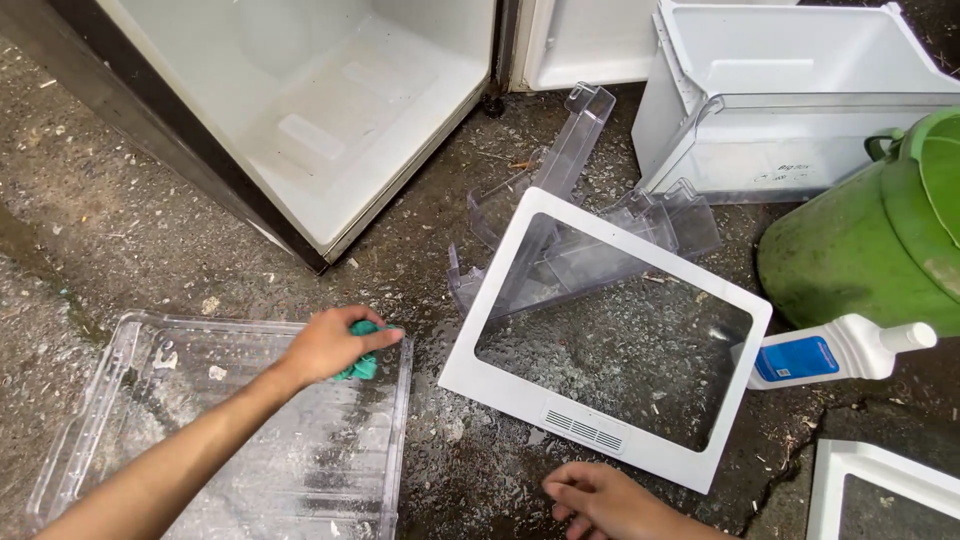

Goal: The person cleans various refrigerator components, including a transparent door shelf, a white door frame, and a smaller clear bin, using a green cloth. They wipe the surfaces thoroughly, occasionally dipping the cloth into a green bucket of water, and place the cleaned parts on the ground next to the open refrigerator.

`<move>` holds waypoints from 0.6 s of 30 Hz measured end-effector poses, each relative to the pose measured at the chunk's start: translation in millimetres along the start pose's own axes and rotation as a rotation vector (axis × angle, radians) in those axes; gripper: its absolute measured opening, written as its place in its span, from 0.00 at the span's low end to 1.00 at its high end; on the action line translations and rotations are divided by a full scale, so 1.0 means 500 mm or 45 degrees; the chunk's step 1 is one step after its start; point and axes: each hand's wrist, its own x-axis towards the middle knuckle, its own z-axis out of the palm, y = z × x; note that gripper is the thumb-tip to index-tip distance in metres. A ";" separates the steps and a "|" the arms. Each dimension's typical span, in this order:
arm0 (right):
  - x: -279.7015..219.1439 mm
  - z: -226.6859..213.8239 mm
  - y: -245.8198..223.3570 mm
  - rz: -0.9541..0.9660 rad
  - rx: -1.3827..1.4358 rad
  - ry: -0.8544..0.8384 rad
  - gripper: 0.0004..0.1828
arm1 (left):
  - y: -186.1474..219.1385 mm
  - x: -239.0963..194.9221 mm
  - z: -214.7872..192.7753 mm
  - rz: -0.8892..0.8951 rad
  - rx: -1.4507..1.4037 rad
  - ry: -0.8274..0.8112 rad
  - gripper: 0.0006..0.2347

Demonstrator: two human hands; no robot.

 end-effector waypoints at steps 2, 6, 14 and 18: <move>0.045 -0.080 0.098 0.096 0.378 0.067 0.11 | 0.056 0.022 0.044 0.032 0.009 -0.160 0.24; 0.107 -0.175 0.224 0.316 1.143 0.386 0.31 | 0.094 0.106 0.127 -0.015 0.008 -0.405 0.28; 0.073 -0.313 0.235 -0.087 0.711 1.086 0.28 | 0.066 0.084 0.154 0.148 -0.281 -0.321 0.14; 0.091 -0.411 0.216 -0.263 0.771 1.028 0.29 | 0.073 0.052 0.159 0.108 -0.272 -0.226 0.24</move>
